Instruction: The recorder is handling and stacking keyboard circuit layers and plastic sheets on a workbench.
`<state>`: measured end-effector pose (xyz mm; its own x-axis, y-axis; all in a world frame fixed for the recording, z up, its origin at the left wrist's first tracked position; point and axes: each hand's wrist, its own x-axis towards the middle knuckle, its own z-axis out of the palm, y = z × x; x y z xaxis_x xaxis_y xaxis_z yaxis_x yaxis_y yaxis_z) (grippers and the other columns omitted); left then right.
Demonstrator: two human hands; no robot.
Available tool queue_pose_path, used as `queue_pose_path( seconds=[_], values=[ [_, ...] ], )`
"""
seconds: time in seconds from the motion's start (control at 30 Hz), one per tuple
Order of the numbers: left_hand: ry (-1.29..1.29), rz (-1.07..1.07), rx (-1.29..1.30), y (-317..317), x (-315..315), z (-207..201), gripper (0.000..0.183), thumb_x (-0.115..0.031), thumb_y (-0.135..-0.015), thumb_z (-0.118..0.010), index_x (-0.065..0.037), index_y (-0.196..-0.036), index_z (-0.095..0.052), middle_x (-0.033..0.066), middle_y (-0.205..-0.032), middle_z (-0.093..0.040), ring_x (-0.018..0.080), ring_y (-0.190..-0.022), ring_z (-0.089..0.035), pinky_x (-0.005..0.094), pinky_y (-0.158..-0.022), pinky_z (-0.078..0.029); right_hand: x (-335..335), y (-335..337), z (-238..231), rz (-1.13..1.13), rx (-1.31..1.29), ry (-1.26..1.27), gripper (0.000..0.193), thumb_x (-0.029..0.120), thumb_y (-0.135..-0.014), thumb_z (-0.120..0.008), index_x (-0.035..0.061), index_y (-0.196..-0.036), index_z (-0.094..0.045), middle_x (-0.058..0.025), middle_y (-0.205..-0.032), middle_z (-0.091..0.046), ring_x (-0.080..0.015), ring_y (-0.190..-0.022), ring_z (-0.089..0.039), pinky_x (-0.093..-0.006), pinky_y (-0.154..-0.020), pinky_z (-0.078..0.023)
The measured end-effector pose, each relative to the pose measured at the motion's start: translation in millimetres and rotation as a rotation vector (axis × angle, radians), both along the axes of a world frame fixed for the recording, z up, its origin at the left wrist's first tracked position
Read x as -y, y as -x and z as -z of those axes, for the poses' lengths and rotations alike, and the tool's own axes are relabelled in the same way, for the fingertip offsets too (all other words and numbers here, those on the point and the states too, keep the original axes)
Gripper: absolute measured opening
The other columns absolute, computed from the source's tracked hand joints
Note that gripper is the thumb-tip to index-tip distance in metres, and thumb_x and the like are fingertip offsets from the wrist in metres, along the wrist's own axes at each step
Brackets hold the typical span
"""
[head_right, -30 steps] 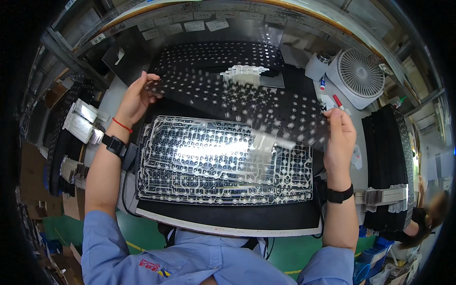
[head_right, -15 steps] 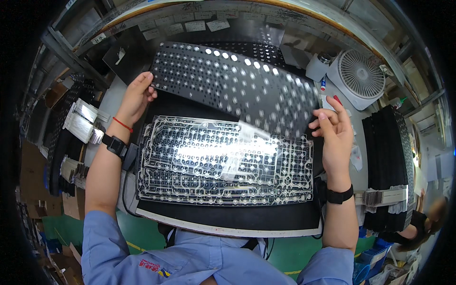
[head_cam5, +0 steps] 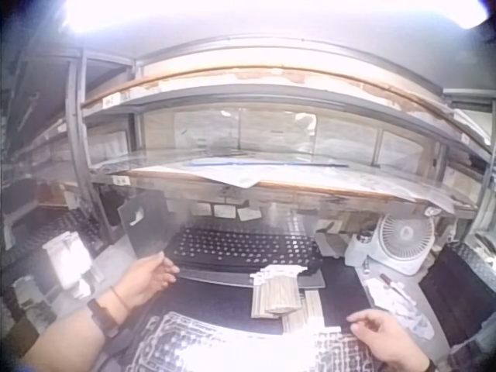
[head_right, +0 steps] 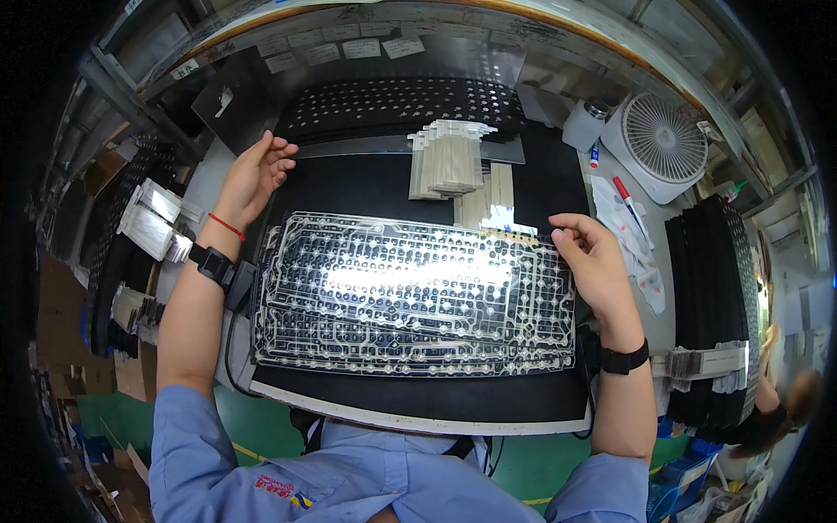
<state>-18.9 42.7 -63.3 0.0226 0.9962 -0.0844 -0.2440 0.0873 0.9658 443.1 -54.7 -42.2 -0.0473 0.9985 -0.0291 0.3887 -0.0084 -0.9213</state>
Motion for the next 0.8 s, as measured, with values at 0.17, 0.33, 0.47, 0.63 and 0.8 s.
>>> queue_pose_path(
  seconds=[0.17, 0.33, 0.47, 0.63, 0.8],
  values=[
    [0.023, 0.083, -0.041, -8.8, 5.5, -4.5, 0.030, -0.031, -0.100, -0.043, -0.004, -0.106, -0.056, 0.0073, -0.099, -0.064, 0.0115, -0.081, -0.062, 0.0212, -0.068, -0.048, 2.6, 4.9, -4.1, 0.008, 0.010, 0.001, 0.022, 0.007, -0.085, -0.065, 0.0006, -0.106, -0.063, 0.0041, -0.081, -0.053, -0.0044, -0.075, -0.047, -0.0182, -0.069, -0.039],
    [0.064, 0.162, -0.082, -13.8, 10.3, -7.8, 0.033, -0.032, -0.100, -0.041, -0.004, -0.109, -0.056, 0.0093, -0.103, -0.065, 0.0128, -0.084, -0.063, 0.0220, -0.072, -0.050, 0.0, 0.1, 1.3, -0.163, 0.160, -0.099, 0.014, 0.008, -0.086, -0.064, -0.0005, -0.097, -0.065, -0.0028, -0.087, -0.058, -0.0110, -0.083, -0.053, -0.0234, -0.077, -0.041],
    [0.056, 0.318, -0.106, -17.0, 14.0, -10.7, 0.037, -0.034, -0.101, -0.039, -0.003, -0.111, -0.056, 0.0118, -0.108, -0.064, 0.0151, -0.089, -0.064, 0.0236, -0.076, -0.052, -0.6, 0.0, -0.6, -0.140, 0.144, -0.176, 0.011, 0.008, -0.087, -0.062, -0.0017, -0.090, -0.065, -0.0020, -0.084, -0.060, -0.0096, -0.080, -0.054, -0.0226, -0.075, -0.042],
    [0.074, 0.446, -0.116, -19.7, 20.3, -13.7, 0.038, -0.033, -0.099, -0.043, -0.001, -0.118, -0.053, 0.0135, -0.111, -0.063, 0.0165, -0.093, -0.065, 0.0251, -0.080, -0.053, -0.8, -0.6, 1.2, -0.006, 0.056, -0.204, 0.014, 0.011, -0.090, -0.060, -0.0021, -0.092, -0.065, 0.0000, -0.082, -0.063, -0.0056, -0.076, -0.054, -0.0212, -0.070, -0.043],
    [0.002, 0.467, -0.179, -21.8, 24.5, -14.3, 0.039, -0.025, -0.095, -0.054, 0.001, -0.124, -0.051, 0.0138, -0.113, -0.063, 0.0152, -0.095, -0.065, 0.0256, -0.082, -0.052, -1.2, 0.1, 1.0, 0.058, -0.093, -0.188, 0.017, 0.014, -0.091, -0.060, -0.0023, -0.095, -0.065, 0.0002, -0.084, -0.063, -0.0050, -0.076, -0.054, -0.0203, -0.070, -0.043]
  ],
)
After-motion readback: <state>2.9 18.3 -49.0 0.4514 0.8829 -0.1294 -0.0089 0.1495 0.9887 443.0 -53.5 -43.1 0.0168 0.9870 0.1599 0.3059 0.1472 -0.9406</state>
